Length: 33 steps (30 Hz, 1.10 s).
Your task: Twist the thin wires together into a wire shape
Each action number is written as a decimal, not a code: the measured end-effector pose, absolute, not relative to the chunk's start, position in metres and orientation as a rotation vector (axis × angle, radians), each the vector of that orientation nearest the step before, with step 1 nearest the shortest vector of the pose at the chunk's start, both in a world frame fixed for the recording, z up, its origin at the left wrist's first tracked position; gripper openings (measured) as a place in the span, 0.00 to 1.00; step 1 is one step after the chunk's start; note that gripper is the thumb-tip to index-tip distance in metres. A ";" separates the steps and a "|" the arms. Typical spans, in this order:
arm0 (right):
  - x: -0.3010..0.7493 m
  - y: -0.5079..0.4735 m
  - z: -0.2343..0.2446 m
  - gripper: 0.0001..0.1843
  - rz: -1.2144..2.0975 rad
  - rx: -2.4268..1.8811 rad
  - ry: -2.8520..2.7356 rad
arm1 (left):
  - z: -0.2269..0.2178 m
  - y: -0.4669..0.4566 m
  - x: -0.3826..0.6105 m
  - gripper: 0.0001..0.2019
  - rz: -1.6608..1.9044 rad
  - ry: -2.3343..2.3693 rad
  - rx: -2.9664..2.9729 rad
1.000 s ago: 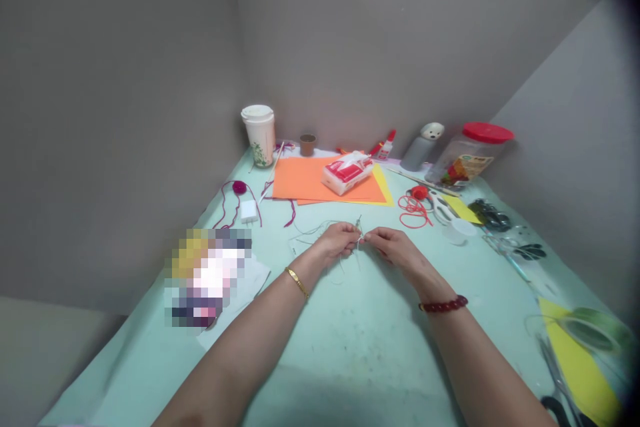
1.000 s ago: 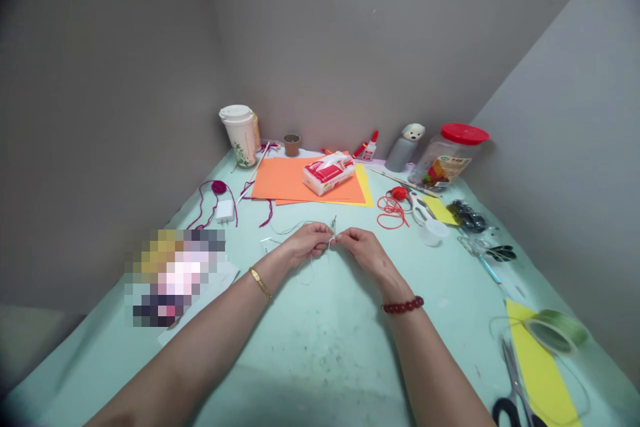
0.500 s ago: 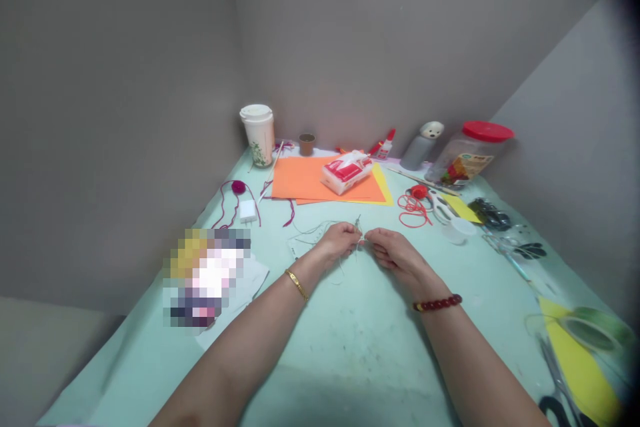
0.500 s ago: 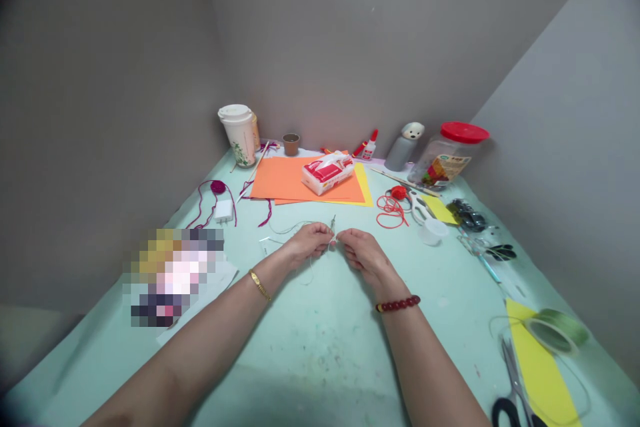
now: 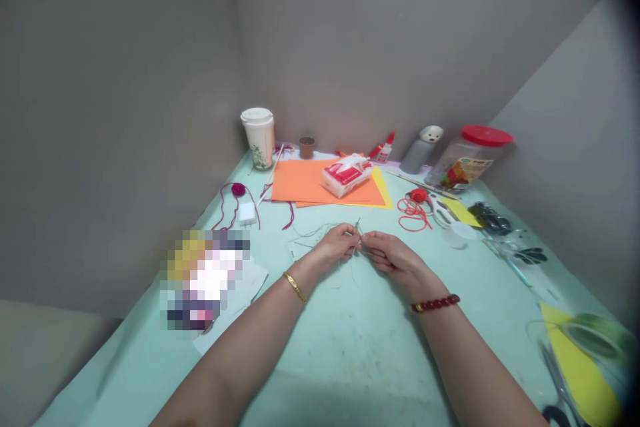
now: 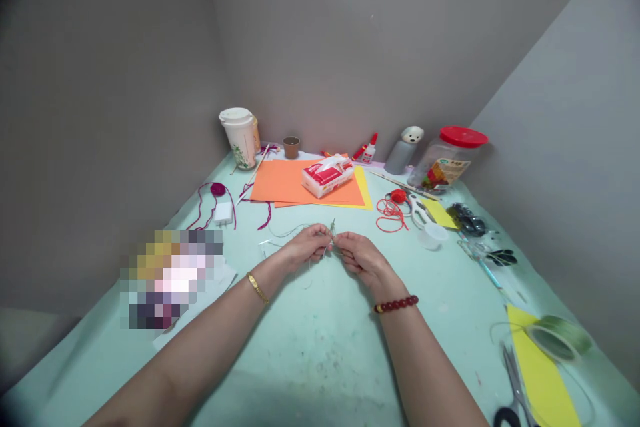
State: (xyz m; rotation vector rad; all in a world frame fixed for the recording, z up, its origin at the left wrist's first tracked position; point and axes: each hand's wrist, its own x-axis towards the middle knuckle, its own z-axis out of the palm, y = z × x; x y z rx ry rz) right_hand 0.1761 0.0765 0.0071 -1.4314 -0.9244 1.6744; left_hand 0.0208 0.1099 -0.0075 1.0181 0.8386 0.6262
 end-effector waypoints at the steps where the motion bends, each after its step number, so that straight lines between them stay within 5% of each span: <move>1: 0.177 0.077 0.006 0.22 1.688 -1.412 -0.930 | -0.008 0.110 0.021 0.08 0.625 0.842 1.010; 17: 0.163 0.073 0.017 0.15 1.399 -1.647 -1.024 | -0.012 0.105 0.035 0.10 0.796 1.027 1.188; 33: 0.170 0.073 0.008 0.16 1.526 -1.478 -0.925 | -0.003 0.105 0.031 0.07 0.712 1.070 1.029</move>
